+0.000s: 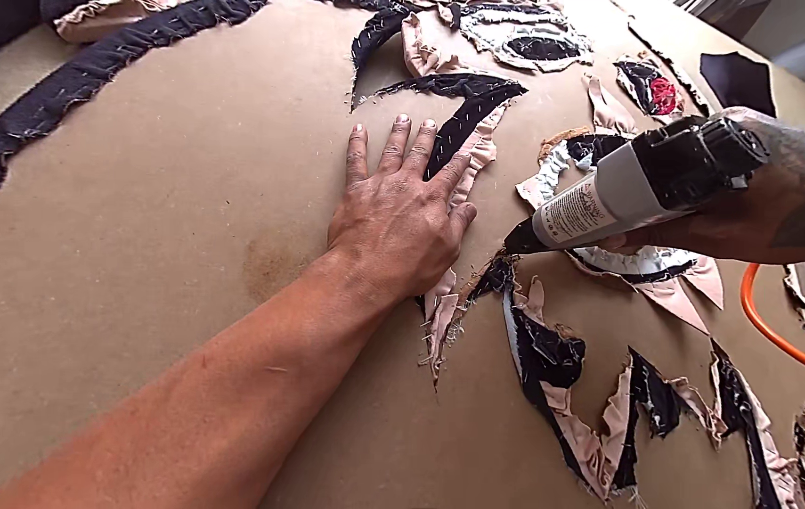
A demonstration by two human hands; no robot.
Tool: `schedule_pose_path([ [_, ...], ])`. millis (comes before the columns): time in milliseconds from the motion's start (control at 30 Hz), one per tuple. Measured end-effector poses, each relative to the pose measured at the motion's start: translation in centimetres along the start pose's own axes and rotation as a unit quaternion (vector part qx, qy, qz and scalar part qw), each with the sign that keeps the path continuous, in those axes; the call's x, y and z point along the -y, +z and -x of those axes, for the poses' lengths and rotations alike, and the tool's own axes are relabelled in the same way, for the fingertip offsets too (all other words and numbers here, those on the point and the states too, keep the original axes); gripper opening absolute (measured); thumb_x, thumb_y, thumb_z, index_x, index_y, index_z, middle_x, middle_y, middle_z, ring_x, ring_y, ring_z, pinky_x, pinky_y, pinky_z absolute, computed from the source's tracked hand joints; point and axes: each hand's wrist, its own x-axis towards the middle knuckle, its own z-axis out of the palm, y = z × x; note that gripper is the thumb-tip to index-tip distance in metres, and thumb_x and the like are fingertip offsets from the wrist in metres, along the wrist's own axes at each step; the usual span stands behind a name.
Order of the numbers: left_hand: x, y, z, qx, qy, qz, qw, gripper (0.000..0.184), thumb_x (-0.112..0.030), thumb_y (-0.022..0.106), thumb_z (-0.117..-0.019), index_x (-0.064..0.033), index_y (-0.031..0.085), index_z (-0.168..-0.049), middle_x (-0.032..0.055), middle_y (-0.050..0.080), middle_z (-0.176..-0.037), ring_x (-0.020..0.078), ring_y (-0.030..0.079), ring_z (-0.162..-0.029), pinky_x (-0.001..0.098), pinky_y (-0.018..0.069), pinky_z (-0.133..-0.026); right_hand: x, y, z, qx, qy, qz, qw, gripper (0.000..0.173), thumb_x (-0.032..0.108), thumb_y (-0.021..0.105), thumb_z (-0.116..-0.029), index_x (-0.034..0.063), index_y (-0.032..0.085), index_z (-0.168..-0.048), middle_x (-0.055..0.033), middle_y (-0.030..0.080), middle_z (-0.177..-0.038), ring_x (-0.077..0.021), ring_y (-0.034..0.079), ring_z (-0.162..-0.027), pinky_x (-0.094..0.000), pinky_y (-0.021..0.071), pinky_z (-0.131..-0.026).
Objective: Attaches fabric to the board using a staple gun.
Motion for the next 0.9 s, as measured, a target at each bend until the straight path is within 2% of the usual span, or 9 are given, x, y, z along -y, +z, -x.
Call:
schedule_pose_path([
  [67,0.0,0.0,0.0,-0.001,0.001,0.002,1.0,0.061,-0.059,0.023,-0.104,-0.0399,0.036,-0.16,0.0073,0.025,-0.171,0.0322,0.015,-0.159,0.0711,0.0009,-0.122,0.2,-0.3,-0.3,0.001,-0.005,0.007,1.0,0.047,0.07,0.07,-0.0797,0.0245,0.069,-0.093,0.0096,0.064,-0.074,-0.0016,0.064,-0.069,-0.0333,0.0532,-0.058],
  [200,0.0,0.0,0.0,-0.001,0.002,-0.001,1.0,0.061,-0.06,0.021,-0.1042,-0.0398,0.036,-0.16,0.0074,0.025,-0.171,0.0325,0.014,-0.159,0.0712,0.0005,-0.122,0.5,-0.8,-1.0,0.014,-0.025,0.016,0.999,0.039,0.064,0.071,-0.0832,0.0242,0.069,-0.082,0.0082,0.06,-0.066,-0.0043,0.061,-0.062,-0.0357,0.0482,-0.052],
  [333,0.0,0.1,0.1,-0.006,0.005,-0.005,1.0,0.061,-0.06,0.021,-0.1047,-0.0391,0.036,-0.16,0.008,0.025,-0.171,0.0333,0.014,-0.159,0.0712,0.0013,-0.123,1.0,-1.3,-1.7,0.017,-0.046,0.035,0.998,0.035,0.058,0.068,-0.0862,0.0242,0.067,-0.077,0.0073,0.057,-0.061,-0.0061,0.058,-0.056,-0.0371,0.0446,-0.049],
  [467,0.1,0.2,0.0,-0.008,0.008,-0.003,1.0,0.061,-0.06,0.021,-0.1048,-0.0395,0.035,-0.16,0.0085,0.025,-0.171,0.0337,0.015,-0.159,0.0711,0.0013,-0.123,1.4,-1.2,-1.6,0.026,-0.046,0.048,0.997,0.035,0.06,0.069,-0.083,0.0275,0.065,-0.072,0.0098,0.056,-0.06,-0.0041,0.056,-0.055,-0.037,0.0442,-0.049],
  [533,0.0,0.2,0.0,-0.006,0.008,0.0,1.0,0.061,-0.059,0.021,-0.1048,-0.0387,0.035,-0.16,0.0091,0.025,-0.171,0.0339,0.014,-0.159,0.0711,0.0006,-0.123,1.7,-0.8,-1.5,0.022,-0.046,0.044,0.998,0.031,0.057,0.07,-0.0794,0.0293,0.063,-0.069,0.0114,0.053,-0.058,-0.0029,0.052,-0.053,-0.0361,0.0405,-0.048],
  [667,0.1,0.2,0.0,-0.002,0.005,-0.002,1.0,0.062,-0.06,0.02,-0.1047,-0.0387,0.035,-0.161,0.0088,0.024,-0.171,0.0343,0.014,-0.159,0.0718,0.0006,-0.122,1.3,-0.4,-1.1,0.014,-0.053,0.047,0.997,0.03,0.059,0.07,-0.0763,0.0307,0.062,-0.069,0.0128,0.052,-0.058,-0.0021,0.052,-0.053,-0.0359,0.0403,-0.048],
  [767,0.1,0.2,0.1,-0.003,0.006,-0.003,1.0,0.061,-0.06,0.02,-0.1047,-0.0394,0.033,-0.161,0.0087,0.024,-0.171,0.034,0.013,-0.159,0.0717,0.001,-0.122,1.5,-0.4,-1.2,0.012,-0.051,0.057,0.997,0.029,0.056,0.07,-0.075,0.028,0.064,-0.071,0.0099,0.054,-0.059,-0.0054,0.054,-0.055,-0.0378,0.0411,-0.048],
  [900,0.0,0.2,0.0,-0.003,0.008,-0.001,1.0,0.061,-0.059,0.019,-0.1053,-0.039,0.034,-0.161,0.0089,0.023,-0.171,0.0348,0.013,-0.159,0.0724,0.0009,-0.122,2.0,-1.0,-1.3,0.02,-0.065,0.011,0.998,0.029,0.055,0.071,-0.0778,0.0272,0.064,-0.072,0.0124,0.055,-0.061,0.0007,0.054,-0.056,-0.0304,0.0428,-0.049],
])
